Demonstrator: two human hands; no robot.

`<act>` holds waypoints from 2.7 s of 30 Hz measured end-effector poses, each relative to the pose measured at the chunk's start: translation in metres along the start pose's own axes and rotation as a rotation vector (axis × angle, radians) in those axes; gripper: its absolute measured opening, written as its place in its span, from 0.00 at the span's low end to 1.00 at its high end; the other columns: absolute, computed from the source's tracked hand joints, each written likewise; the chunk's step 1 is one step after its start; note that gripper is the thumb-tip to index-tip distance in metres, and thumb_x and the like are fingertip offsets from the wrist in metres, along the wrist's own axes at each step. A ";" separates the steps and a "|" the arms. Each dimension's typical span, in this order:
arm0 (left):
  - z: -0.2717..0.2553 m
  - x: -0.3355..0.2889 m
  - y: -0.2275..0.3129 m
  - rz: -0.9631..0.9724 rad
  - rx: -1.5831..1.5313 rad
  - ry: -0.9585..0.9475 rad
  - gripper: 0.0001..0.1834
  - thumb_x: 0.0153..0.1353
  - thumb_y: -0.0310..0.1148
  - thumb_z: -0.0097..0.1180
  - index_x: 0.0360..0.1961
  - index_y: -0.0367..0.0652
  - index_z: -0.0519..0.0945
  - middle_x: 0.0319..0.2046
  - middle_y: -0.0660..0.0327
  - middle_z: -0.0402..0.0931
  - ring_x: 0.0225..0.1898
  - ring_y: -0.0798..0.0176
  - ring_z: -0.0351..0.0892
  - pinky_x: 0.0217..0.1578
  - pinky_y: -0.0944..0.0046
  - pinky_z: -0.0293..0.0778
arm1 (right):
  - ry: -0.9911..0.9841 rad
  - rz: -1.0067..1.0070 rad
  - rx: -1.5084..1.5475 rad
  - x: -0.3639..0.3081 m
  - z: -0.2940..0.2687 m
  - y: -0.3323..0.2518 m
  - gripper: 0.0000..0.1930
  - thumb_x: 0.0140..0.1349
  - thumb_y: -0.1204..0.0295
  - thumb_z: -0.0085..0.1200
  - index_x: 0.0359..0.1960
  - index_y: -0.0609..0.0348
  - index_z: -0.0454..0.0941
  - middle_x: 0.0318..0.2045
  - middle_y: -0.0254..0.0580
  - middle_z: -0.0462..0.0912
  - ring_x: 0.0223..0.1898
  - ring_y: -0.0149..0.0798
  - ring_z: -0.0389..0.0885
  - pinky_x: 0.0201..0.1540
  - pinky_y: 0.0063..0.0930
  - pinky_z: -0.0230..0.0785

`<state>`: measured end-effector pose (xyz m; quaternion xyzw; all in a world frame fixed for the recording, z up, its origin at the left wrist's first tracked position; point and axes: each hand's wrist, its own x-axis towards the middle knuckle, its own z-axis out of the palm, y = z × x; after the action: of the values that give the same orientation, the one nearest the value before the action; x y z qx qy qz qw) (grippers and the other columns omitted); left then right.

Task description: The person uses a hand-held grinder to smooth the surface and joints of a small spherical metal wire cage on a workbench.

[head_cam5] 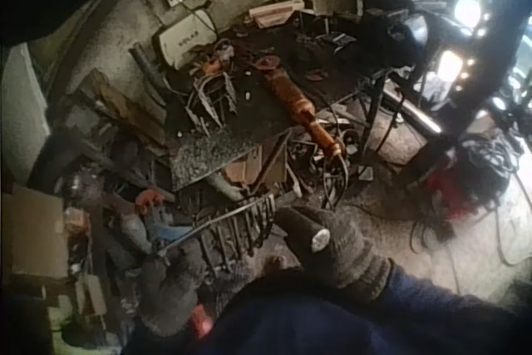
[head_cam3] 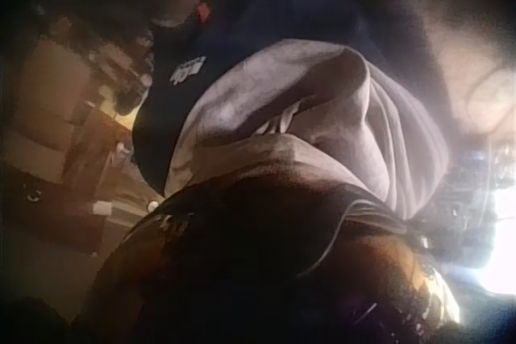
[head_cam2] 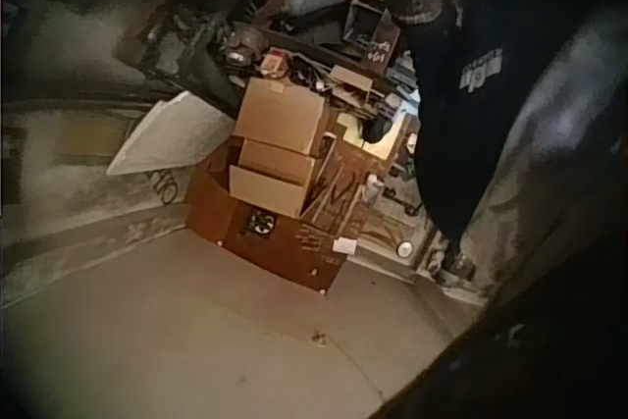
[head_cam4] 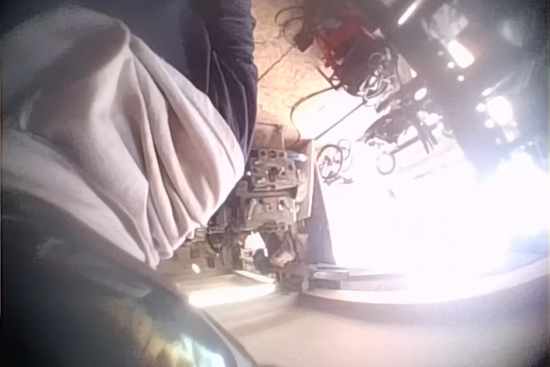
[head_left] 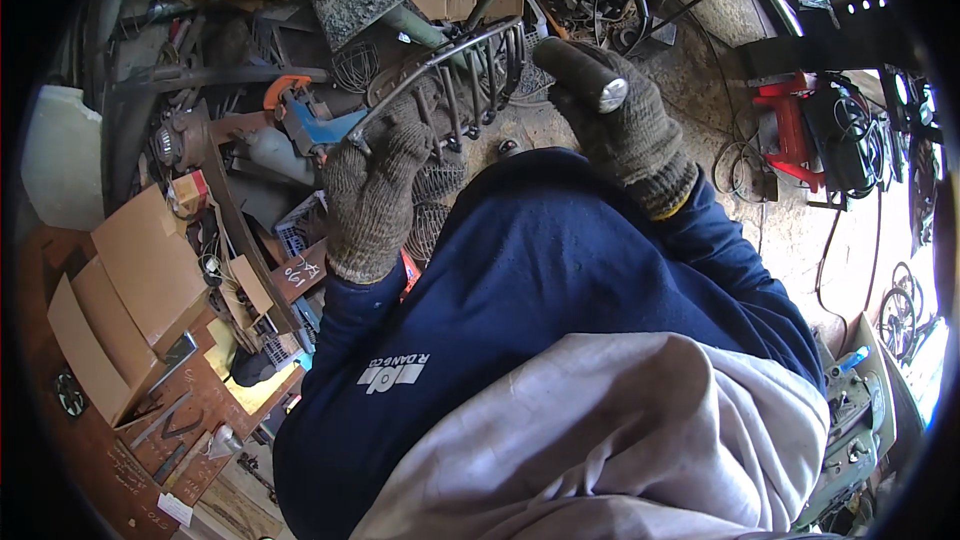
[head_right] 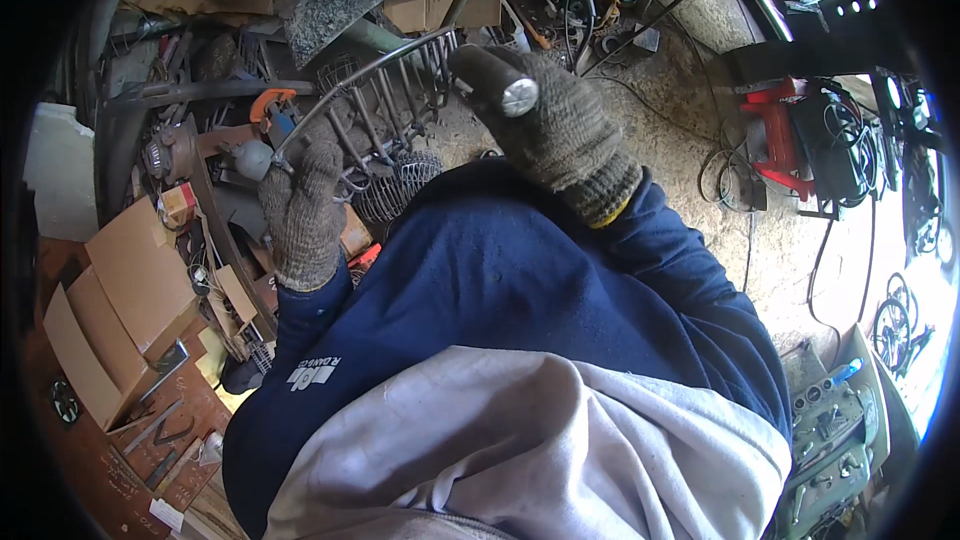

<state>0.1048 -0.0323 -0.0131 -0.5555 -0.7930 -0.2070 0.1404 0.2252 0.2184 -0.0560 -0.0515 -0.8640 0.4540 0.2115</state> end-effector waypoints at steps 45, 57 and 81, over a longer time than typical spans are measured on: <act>0.037 0.010 -0.045 -0.582 -2.481 0.311 0.34 0.66 0.55 0.48 0.65 0.45 0.66 0.65 0.52 0.65 0.62 0.47 0.69 0.61 0.40 0.67 | 0.214 0.221 0.916 0.006 0.031 0.070 0.29 0.70 0.54 0.49 0.66 0.56 0.63 0.56 0.35 0.75 0.56 0.30 0.72 0.60 0.30 0.65; 0.018 0.023 -0.048 -0.615 -2.145 0.194 0.37 0.64 0.47 0.57 0.67 0.36 0.60 0.59 0.50 0.71 0.57 0.51 0.75 0.55 0.52 0.76 | 0.035 0.245 1.802 0.010 0.019 0.075 0.25 0.63 0.56 0.58 0.58 0.54 0.74 0.54 0.39 0.80 0.51 0.40 0.80 0.55 0.42 0.73; 0.033 0.069 -0.086 -0.810 -1.494 -0.173 0.23 0.65 0.52 0.55 0.41 0.39 0.81 0.33 0.61 0.82 0.31 0.70 0.81 0.34 0.71 0.77 | 0.245 0.444 1.276 -0.002 0.006 0.078 0.25 0.60 0.57 0.62 0.54 0.60 0.74 0.44 0.36 0.81 0.44 0.32 0.79 0.48 0.28 0.73</act>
<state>0.0006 0.0153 -0.0254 -0.1898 -0.5937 -0.6667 -0.4087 0.2169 0.2589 -0.1224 -0.1438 -0.3665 0.8975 0.1988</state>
